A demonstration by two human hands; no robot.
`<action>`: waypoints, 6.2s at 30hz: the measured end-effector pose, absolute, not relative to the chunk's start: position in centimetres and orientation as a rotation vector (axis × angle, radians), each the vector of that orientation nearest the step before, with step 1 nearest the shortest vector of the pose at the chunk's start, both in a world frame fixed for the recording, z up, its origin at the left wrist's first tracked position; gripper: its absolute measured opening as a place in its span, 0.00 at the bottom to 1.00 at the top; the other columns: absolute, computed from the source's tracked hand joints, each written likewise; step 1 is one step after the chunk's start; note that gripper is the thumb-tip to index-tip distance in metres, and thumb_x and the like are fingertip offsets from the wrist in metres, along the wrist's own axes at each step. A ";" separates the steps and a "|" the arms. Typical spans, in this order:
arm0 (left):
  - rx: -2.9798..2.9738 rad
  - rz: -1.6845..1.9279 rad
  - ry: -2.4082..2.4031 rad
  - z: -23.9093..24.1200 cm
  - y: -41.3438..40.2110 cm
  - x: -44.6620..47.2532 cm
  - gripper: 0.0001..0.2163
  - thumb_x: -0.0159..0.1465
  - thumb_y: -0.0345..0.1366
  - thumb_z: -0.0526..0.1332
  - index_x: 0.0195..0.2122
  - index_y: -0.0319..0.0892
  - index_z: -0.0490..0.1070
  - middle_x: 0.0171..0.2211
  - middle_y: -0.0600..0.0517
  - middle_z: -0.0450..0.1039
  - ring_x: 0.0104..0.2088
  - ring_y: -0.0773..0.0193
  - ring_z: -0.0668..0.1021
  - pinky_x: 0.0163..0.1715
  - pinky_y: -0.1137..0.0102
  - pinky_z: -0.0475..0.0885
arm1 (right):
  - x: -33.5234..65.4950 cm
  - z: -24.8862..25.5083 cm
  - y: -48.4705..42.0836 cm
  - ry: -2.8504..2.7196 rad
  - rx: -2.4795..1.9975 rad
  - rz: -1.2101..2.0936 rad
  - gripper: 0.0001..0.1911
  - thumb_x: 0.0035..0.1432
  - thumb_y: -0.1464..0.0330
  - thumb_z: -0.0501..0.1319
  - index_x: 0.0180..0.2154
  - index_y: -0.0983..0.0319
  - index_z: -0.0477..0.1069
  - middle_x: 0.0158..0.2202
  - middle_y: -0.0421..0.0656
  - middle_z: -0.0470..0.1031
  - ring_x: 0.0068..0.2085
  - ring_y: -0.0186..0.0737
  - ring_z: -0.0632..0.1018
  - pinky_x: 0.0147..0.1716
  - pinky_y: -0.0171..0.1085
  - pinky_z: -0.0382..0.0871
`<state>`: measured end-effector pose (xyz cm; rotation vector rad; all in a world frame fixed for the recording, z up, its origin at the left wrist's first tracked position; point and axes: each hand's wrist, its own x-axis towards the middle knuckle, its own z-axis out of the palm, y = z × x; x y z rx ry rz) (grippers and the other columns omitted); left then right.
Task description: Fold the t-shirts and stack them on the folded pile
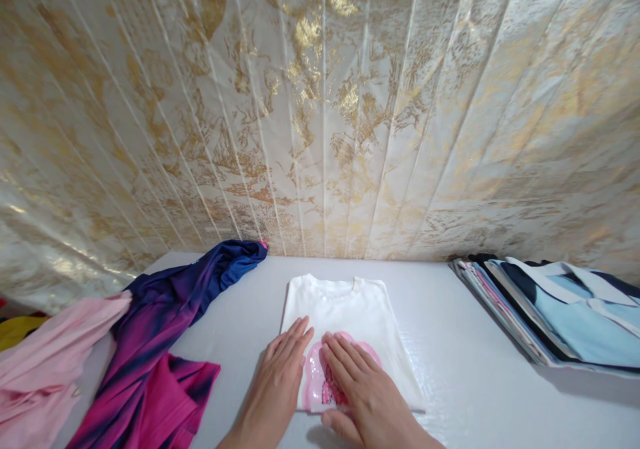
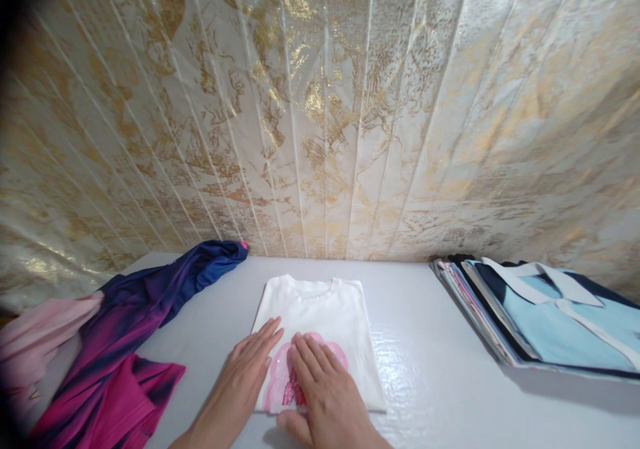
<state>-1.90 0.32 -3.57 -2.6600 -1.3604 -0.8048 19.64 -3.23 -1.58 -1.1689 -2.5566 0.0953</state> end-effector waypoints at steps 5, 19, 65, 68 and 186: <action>-2.720 -0.691 -1.373 -2.4 -0.4 -1.9 0.21 0.70 0.32 0.51 0.64 0.46 0.56 0.65 0.49 0.58 0.64 0.62 0.62 0.59 0.61 0.65 | 22.1 -2.4 -4.4 -2.555 -1.124 -0.145 0.47 0.61 0.49 0.55 0.68 0.67 0.38 0.66 0.54 0.52 0.64 0.53 0.61 0.56 0.48 0.67; -2.966 -0.583 -1.111 0.1 -2.3 -1.3 0.24 0.67 0.37 0.57 0.64 0.52 0.57 0.67 0.52 0.52 0.65 0.54 0.58 0.59 0.58 0.65 | 24.8 -1.1 -5.9 -2.220 -1.272 0.022 0.22 0.68 0.68 0.51 0.62 0.56 0.61 0.60 0.43 0.68 0.61 0.41 0.68 0.56 0.40 0.69; -2.945 -0.619 -1.231 -1.4 -2.5 -2.5 0.37 0.52 0.16 0.49 0.63 0.50 0.59 0.64 0.54 0.59 0.63 0.61 0.63 0.60 0.60 0.66 | 26.7 -2.6 -5.9 -2.245 -1.371 -0.059 0.26 0.61 0.67 0.57 0.61 0.61 0.62 0.60 0.51 0.67 0.60 0.51 0.68 0.53 0.49 0.70; -2.933 -0.569 -1.210 -1.1 -2.7 -2.4 0.37 0.53 0.17 0.48 0.64 0.49 0.56 0.66 0.52 0.56 0.64 0.59 0.62 0.59 0.58 0.67 | 27.6 -2.1 -6.6 -2.258 -1.385 -0.073 0.26 0.62 0.64 0.58 0.61 0.59 0.62 0.60 0.50 0.67 0.60 0.51 0.68 0.53 0.48 0.71; -2.567 -0.834 -2.327 -0.3 -1.2 -1.8 0.18 0.62 0.25 0.48 0.54 0.38 0.56 0.42 0.45 0.76 0.41 0.60 0.80 0.42 0.67 0.74 | 27.1 -2.6 0.0 -1.350 -1.540 0.783 0.31 0.52 0.65 0.56 0.59 0.58 0.59 0.49 0.50 0.75 0.36 0.44 0.81 0.36 0.45 0.76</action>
